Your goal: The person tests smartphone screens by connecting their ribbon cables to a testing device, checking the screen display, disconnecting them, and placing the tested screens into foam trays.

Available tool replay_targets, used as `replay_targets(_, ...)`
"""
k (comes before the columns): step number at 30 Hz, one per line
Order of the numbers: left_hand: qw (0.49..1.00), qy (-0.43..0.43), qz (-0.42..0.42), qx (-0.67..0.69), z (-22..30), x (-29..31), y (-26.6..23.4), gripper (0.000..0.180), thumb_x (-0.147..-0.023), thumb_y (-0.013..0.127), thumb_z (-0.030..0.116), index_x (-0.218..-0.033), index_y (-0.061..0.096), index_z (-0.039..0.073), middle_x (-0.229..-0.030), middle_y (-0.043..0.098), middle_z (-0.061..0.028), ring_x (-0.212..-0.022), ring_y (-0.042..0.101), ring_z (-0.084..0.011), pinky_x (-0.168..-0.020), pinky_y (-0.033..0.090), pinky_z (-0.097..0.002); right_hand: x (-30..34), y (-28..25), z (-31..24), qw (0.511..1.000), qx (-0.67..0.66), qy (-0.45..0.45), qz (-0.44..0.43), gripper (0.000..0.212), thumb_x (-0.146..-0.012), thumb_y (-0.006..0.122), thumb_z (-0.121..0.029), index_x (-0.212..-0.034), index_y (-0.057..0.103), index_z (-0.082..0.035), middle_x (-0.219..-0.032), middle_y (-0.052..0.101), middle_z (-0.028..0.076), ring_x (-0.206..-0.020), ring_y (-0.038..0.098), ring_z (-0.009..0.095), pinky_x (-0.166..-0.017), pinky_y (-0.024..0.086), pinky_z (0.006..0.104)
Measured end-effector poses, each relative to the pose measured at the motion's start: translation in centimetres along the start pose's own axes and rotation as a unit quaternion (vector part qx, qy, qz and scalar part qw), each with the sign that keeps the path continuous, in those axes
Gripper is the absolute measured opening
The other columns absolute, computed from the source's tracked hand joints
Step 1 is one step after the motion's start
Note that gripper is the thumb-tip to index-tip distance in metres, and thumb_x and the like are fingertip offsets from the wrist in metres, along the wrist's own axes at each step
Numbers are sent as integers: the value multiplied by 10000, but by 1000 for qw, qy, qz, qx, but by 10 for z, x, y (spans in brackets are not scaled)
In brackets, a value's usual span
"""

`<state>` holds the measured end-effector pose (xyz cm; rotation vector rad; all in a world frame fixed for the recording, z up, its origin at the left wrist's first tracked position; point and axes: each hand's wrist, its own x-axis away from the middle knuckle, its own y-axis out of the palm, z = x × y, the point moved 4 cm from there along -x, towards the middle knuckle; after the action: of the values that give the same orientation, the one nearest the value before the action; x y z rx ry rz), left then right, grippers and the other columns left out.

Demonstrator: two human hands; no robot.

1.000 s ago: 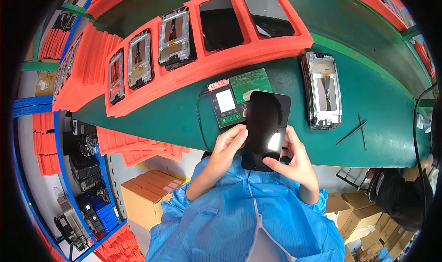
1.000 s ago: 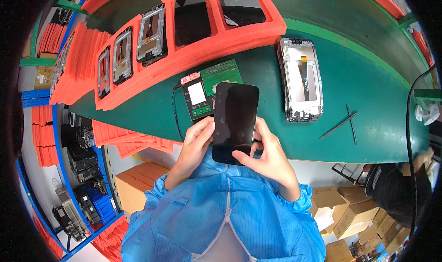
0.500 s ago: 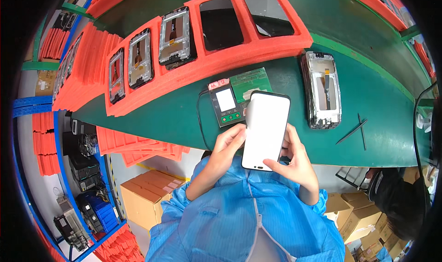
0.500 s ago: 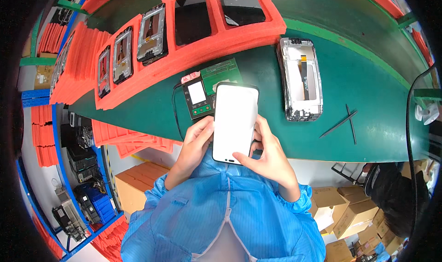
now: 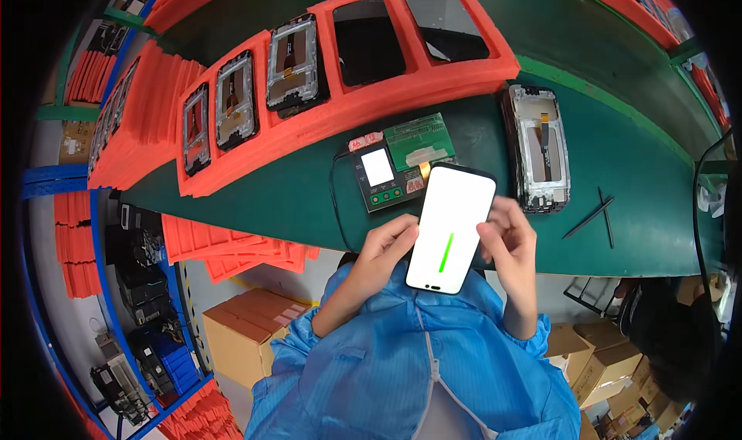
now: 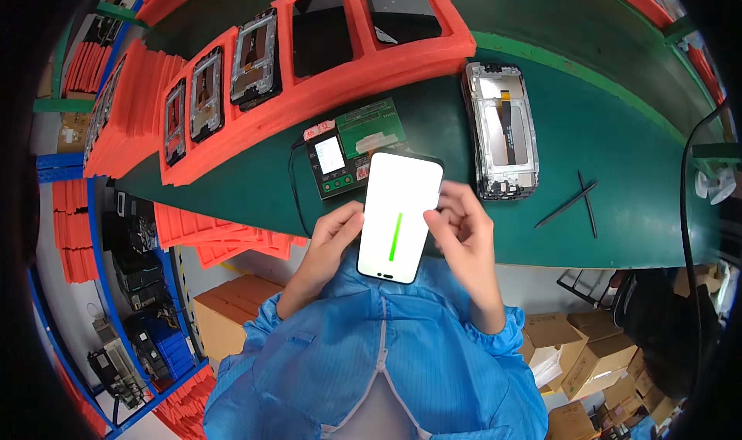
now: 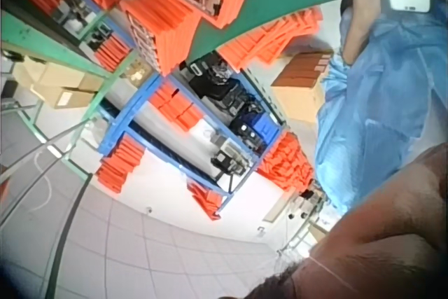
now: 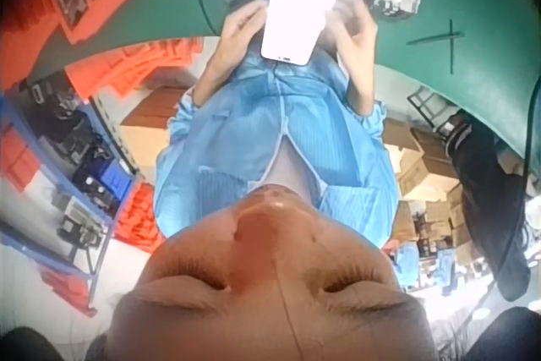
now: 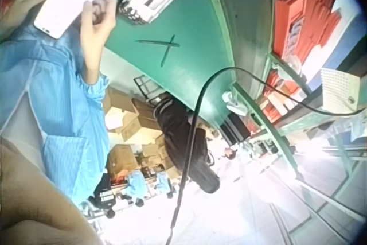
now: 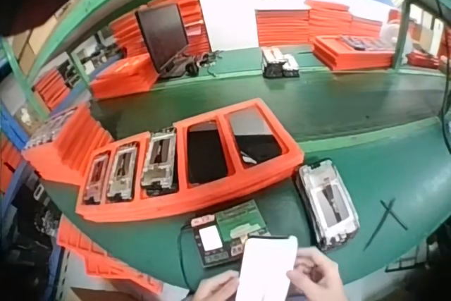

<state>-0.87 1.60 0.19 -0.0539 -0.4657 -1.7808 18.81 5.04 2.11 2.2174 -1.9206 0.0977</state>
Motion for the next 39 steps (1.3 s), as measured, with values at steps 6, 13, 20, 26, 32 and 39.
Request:
replay_targets(6, 997, 22, 62, 39, 6, 2, -5, 189, -992, 511, 131, -1053, 585, -32, -908, 616, -20, -804, 559, -64, -708, 446, -229, 17, 3, 14, 975, -63, 130, -166, 274, -849, 584, 86, -1113, 517, 52, -823, 659, 75, -538, 583, 78, -471, 441, 193)
replay_targets(13, 867, 220, 361, -264, 35, 4, -42, 150, -873, 663, 59, -892, 519, 22, -726, 503, -32, -638, 442, -99, -611, 405, -251, 13, 5, 10, 985, -42, 78, -149, 258, -876, 586, 77, -1120, 507, 53, -819, 646, 65, -595, 591, 72, -521, 479, 201)
replay_targets(20, 857, 167, 311, -375, 31, -7, -45, 145, -881, 646, 67, -957, 532, 19, -744, 501, -11, -679, 434, -81, -621, 364, -233, 10, 10, 3, 990, -30, 48, -130, 215, -872, 584, 83, -1072, 511, 55, -838, 656, 79, -617, 611, 90, -561, 503, 213)
replay_targets(26, 857, 240, 286, -355, 49, 0, -40, 105, -838, 670, 26, -926, 616, 2, -807, 595, -86, -735, 569, -185, -691, 458, -310, 7, 9, -10, 982, 124, -105, -96, 163, -781, 668, 39, -936, 618, 38, -911, 680, 120, -773, 670, 173, -676, 544, 268)
replay_targets(32, 864, 264, -27, -427, 67, -9, 3, 88, -800, 704, 42, -873, 675, 3, -837, 650, -96, -788, 613, -245, -714, 496, -331, 12, 1, -11, 941, 208, -220, -150, 298, -646, 771, -29, -923, 666, 3, -1015, 695, 151, -900, 684, 287, -772, 549, 343)
replay_targets(39, 818, 275, -156, -481, 65, -14, 22, 126, -798, 698, 67, -906, 655, 18, -861, 621, -82, -819, 594, -247, -709, 505, -349, 18, -2, -1, 943, 207, -208, -157, 304, -646, 787, -42, -925, 670, -9, -1064, 689, 142, -931, 680, 285, -786, 550, 349)
